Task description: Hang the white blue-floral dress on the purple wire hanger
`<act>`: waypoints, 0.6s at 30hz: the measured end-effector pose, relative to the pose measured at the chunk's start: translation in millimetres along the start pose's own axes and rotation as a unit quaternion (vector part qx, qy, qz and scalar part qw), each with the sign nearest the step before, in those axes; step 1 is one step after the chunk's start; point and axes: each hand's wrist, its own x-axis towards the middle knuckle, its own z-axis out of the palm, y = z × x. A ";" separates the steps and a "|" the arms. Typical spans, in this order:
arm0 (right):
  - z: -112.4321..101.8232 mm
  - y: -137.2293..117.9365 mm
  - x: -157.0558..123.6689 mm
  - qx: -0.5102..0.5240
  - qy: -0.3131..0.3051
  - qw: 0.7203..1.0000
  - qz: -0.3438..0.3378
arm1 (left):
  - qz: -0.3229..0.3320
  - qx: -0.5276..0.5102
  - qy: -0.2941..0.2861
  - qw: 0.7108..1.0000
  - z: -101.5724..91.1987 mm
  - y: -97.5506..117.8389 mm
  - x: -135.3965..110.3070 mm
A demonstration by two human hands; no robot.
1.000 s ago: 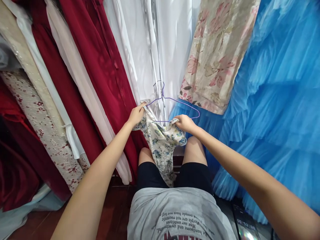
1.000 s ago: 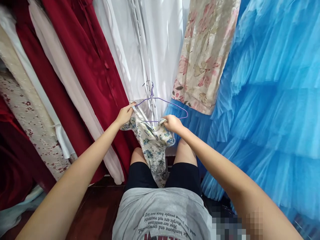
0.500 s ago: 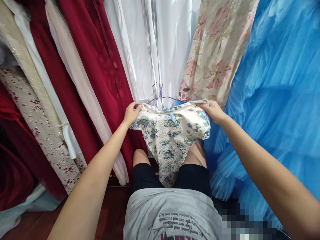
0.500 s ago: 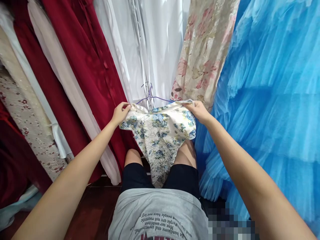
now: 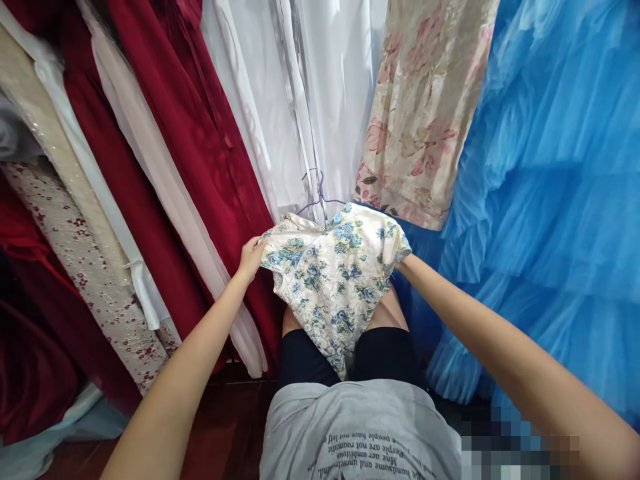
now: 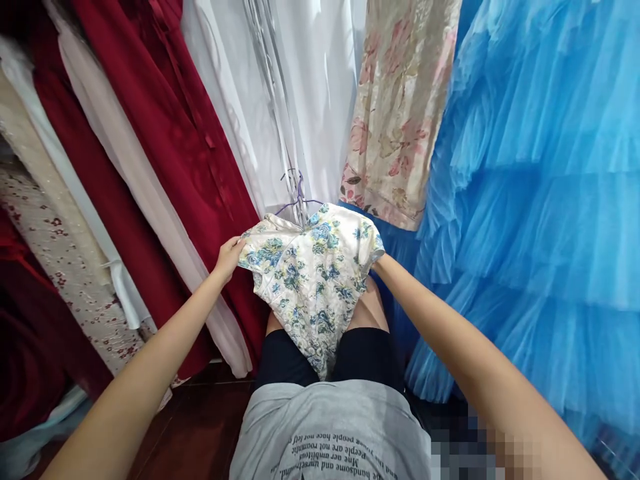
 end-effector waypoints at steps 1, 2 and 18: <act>-5.9 -1.7 0.9 0.007 -0.002 1.000 0.009 | -0.018 -0.023 -0.007 1.000 -1.5 -1.6 -6.1; -11.2 -4.9 2.4 0.019 -0.003 1.000 0.022 | -0.026 -0.037 -0.011 0.999 -1.6 -2.1 -11.9; 9.6 -68.2 -9.7 0.141 0.256 0.955 -0.056 | 0.241 0.136 0.004 0.961 27.8 86.9 11.7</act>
